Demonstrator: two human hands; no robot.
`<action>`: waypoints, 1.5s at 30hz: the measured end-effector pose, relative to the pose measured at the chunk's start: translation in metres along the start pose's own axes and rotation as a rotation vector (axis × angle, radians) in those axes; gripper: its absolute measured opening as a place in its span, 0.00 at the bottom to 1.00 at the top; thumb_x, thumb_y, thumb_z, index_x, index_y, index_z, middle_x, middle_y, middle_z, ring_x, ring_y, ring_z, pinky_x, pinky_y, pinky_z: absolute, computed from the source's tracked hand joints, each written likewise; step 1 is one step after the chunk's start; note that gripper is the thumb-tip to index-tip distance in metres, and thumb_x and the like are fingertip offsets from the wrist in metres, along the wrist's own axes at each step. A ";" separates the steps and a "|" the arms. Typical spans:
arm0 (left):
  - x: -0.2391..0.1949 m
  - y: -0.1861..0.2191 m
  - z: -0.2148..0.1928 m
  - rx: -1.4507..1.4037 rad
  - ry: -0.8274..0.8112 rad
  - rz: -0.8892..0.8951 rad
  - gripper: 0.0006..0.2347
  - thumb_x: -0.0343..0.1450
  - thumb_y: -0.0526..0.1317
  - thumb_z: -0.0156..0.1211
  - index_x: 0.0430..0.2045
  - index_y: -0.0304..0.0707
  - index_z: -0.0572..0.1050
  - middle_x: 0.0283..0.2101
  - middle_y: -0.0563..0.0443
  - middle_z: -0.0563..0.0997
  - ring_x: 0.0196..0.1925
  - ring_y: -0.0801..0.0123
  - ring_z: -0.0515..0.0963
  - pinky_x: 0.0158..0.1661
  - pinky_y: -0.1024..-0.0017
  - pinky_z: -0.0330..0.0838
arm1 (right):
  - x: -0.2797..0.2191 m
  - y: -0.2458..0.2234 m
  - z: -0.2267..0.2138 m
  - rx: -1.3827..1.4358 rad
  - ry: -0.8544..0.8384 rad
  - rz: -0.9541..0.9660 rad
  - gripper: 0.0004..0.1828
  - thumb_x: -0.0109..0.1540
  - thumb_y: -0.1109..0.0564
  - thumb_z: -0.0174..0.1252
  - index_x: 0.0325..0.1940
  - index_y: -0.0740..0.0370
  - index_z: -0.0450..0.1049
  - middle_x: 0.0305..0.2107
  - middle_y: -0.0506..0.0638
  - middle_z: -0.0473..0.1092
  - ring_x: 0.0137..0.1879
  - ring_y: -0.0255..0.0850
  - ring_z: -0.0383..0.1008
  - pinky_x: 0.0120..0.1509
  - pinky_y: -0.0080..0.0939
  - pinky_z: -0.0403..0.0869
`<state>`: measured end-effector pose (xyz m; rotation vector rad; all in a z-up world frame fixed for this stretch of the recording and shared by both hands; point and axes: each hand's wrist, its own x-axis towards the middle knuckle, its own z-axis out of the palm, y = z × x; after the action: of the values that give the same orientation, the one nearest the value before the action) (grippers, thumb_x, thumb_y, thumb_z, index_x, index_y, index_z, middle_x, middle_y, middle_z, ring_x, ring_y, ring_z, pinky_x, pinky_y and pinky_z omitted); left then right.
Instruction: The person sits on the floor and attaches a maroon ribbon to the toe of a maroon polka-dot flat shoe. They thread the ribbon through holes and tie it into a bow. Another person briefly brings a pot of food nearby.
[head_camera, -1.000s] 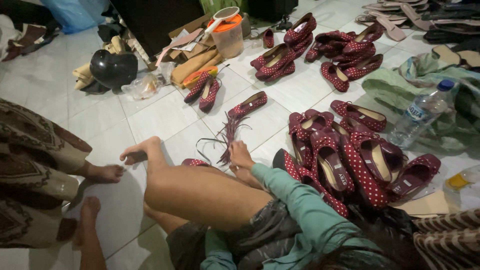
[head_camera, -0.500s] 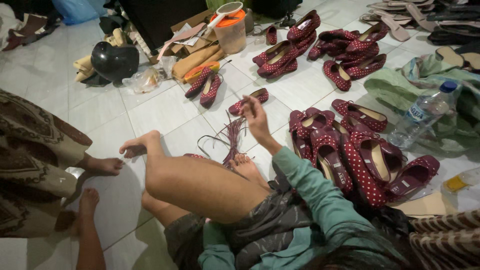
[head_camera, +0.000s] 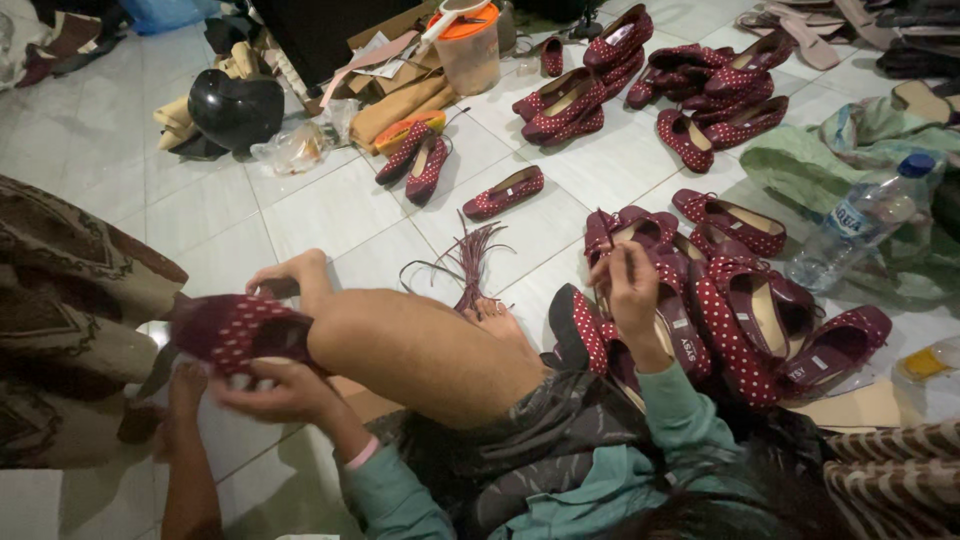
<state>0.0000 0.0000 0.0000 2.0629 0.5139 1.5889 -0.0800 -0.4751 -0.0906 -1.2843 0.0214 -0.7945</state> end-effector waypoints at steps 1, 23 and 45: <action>-0.014 0.013 -0.016 -0.181 0.117 -0.002 0.19 0.82 0.44 0.48 0.65 0.31 0.64 0.61 0.39 0.74 0.57 0.55 0.82 0.54 0.65 0.82 | -0.005 -0.007 -0.005 0.031 -0.032 -0.010 0.11 0.77 0.55 0.45 0.51 0.63 0.70 0.35 0.48 0.74 0.38 0.32 0.75 0.38 0.29 0.72; -0.173 0.127 -0.169 -0.303 -0.558 0.441 0.20 0.65 0.25 0.59 0.50 0.47 0.74 0.52 0.37 0.68 0.46 0.48 0.76 0.45 0.59 0.74 | -0.055 -0.037 -0.002 0.210 -0.259 -0.175 0.27 0.72 0.65 0.55 0.73 0.62 0.54 0.45 0.58 0.76 0.42 0.41 0.79 0.50 0.42 0.80; -0.233 0.133 -0.136 -1.853 -0.788 -1.370 0.31 0.64 0.23 0.46 0.67 0.31 0.58 0.67 0.34 0.65 0.71 0.51 0.63 0.68 0.55 0.59 | -0.087 -0.018 0.029 0.206 -0.492 0.000 0.12 0.73 0.59 0.51 0.51 0.54 0.53 0.32 0.44 0.67 0.36 0.30 0.68 0.43 0.30 0.71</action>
<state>-0.1901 -0.2193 -0.0771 0.3332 -0.0504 -0.0427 -0.1412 -0.4052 -0.1012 -1.2519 -0.4438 -0.4504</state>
